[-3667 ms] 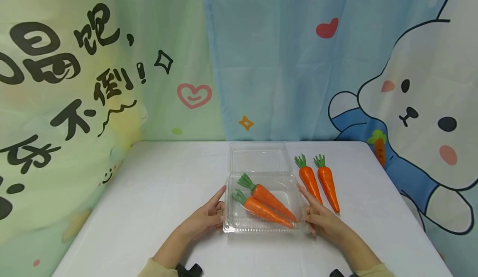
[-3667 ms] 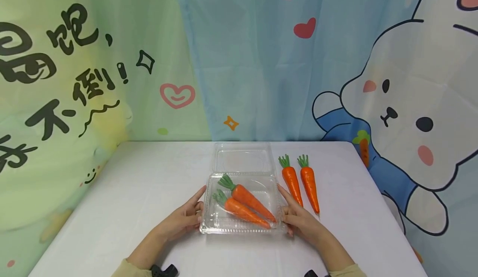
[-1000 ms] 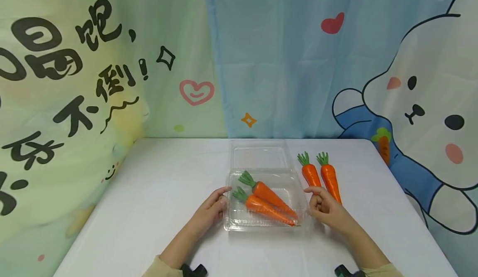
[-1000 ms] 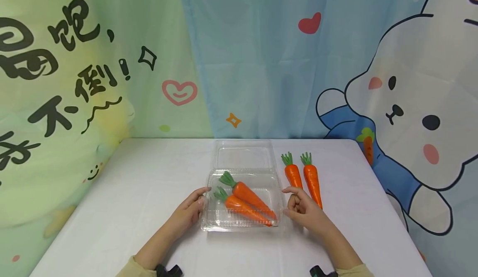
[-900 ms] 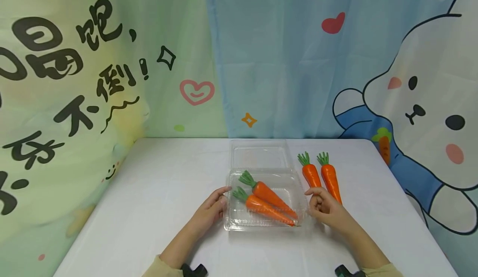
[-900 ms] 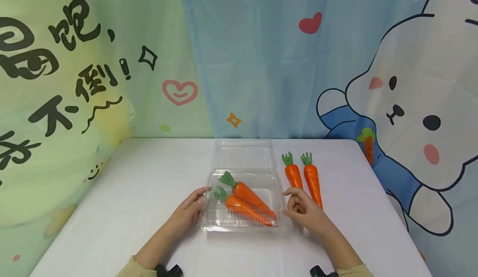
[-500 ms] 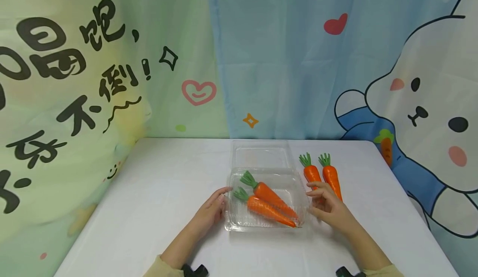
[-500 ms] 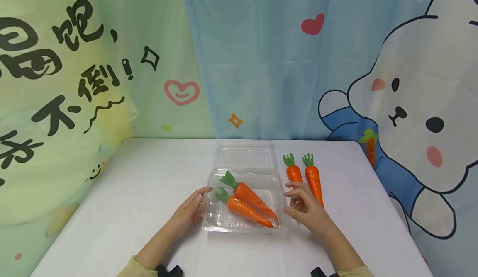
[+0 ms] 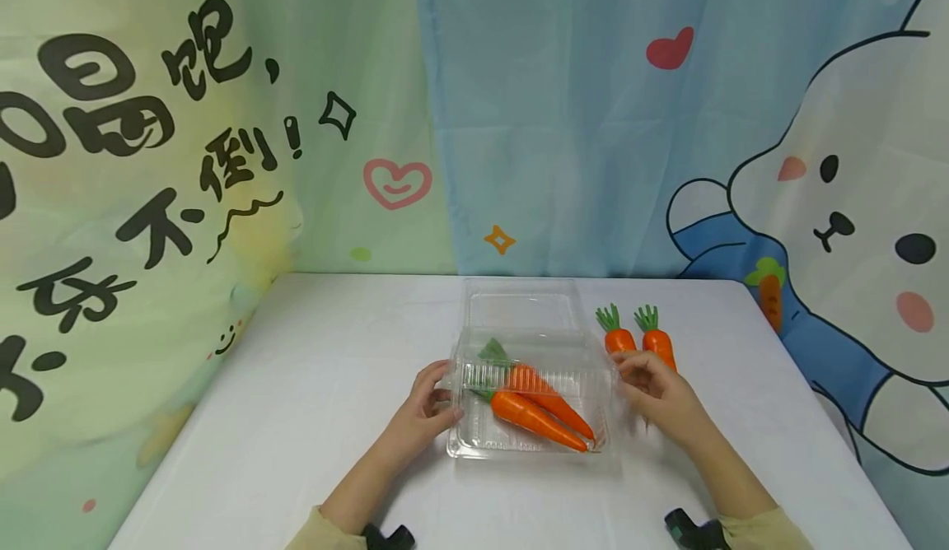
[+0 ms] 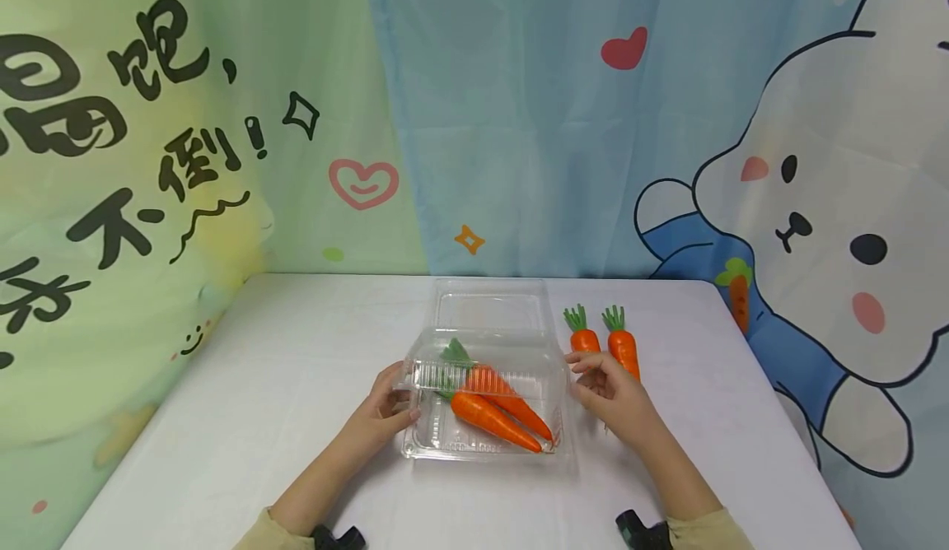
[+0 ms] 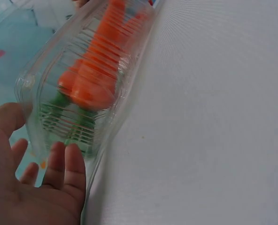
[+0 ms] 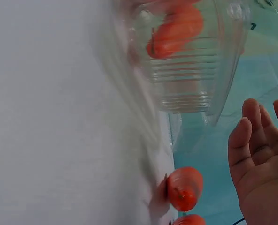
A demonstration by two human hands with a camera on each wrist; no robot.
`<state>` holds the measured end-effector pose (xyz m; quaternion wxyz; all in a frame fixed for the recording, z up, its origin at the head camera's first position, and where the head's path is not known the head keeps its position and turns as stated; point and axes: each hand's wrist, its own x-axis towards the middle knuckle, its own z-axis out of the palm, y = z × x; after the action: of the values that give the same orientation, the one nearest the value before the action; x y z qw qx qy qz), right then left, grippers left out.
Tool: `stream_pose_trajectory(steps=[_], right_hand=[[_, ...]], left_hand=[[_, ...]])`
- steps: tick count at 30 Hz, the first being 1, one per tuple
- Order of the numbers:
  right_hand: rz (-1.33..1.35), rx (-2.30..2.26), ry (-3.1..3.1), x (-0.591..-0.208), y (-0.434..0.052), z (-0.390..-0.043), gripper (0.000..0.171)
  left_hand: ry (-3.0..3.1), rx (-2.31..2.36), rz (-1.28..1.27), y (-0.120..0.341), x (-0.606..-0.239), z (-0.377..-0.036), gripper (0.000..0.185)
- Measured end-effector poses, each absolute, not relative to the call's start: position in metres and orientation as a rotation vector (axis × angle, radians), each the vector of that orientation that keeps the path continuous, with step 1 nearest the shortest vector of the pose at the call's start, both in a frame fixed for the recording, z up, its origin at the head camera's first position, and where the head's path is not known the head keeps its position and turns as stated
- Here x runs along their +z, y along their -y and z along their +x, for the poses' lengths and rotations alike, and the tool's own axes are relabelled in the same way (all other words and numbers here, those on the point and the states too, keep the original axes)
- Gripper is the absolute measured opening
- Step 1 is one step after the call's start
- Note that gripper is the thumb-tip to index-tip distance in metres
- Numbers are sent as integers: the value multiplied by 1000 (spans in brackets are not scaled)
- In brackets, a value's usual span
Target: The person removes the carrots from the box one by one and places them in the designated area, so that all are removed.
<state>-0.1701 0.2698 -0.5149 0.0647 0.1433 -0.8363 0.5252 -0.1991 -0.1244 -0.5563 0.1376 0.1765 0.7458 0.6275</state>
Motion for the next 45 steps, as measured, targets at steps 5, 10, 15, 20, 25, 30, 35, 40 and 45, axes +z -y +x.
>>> stream_pose_trajectory(steps=[5,10,15,20,25,30,35,40,45], right_hand=[[421,1487,2534,-508,-267,-178,12],[464,1452,2553,-503,-266,-188,19],[479,1526,2551,-498,-267,-200,21],[457,1619,2568,-493,-270,-213,28],[400,1554,2669,-489,-273,-229,35],[335,1566,2745,-487,-274,-249,42],[212,1594,2823,-487,-271,-266,48],[85,1540,2924,-491,-266,-278,57],[23,1541,2998,-499,-261,-286,54]], left_hand=[[-2224,1739,563,125,-557,-200,57],[-2225,1753,671,126,-560,-201,56],[-2208,1772,716,126,-562,-201,57],[-2208,1758,721,125,-557,-199,57],[-2204,1755,711,124,-555,-199,59],[-2215,1760,741,125,-558,-200,58],[-2241,1729,751,126,-557,-200,58],[-2248,1714,754,126,-558,-201,58],[-2256,1709,755,126,-559,-201,58]])
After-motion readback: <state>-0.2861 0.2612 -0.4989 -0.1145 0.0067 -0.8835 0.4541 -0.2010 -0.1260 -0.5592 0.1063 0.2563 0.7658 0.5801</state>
